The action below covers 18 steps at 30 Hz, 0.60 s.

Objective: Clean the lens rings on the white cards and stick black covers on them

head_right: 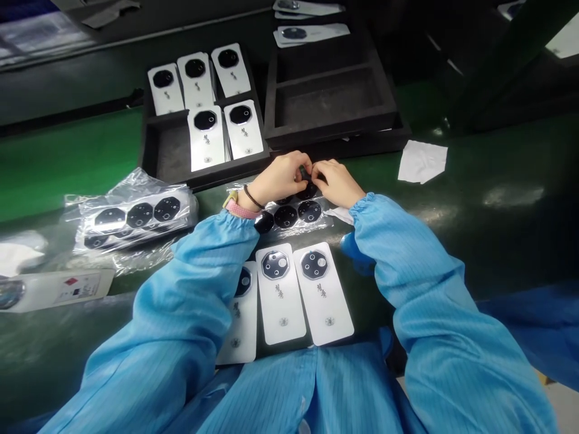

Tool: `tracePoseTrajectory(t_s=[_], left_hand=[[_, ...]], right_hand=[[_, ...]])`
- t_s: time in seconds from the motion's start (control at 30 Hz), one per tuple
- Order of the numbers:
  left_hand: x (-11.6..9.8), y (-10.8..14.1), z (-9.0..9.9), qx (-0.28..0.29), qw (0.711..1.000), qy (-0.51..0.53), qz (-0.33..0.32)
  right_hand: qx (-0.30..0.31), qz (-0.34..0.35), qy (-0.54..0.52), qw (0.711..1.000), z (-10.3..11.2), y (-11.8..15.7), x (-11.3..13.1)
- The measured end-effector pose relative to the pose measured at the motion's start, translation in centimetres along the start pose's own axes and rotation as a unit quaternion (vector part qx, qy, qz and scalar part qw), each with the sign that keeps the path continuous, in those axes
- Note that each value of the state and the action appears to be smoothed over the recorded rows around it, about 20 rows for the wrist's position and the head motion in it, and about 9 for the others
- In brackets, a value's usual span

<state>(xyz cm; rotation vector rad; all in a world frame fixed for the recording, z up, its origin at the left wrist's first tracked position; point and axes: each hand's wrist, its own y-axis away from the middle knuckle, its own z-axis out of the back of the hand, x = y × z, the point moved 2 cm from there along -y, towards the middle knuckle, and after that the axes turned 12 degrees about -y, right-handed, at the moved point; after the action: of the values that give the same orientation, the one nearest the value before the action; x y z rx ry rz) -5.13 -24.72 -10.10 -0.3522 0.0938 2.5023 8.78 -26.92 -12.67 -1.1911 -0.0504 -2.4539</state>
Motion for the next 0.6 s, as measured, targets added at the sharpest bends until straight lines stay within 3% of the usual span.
tracePoseTrajectory(t_s=[0.4,0.6], left_hand=[[-0.39,0.22,0.01,-0.014,0.999,-0.005,-0.044],[0.13,0.92,0.39,-0.006,0.997,-0.006,-0.072]], right_hand=[[-0.037,-0.038,0.054,0.997,-0.14,0.56,0.05],[-0.036,-0.025,0.065,0.997,-0.14,0.93,0.53]])
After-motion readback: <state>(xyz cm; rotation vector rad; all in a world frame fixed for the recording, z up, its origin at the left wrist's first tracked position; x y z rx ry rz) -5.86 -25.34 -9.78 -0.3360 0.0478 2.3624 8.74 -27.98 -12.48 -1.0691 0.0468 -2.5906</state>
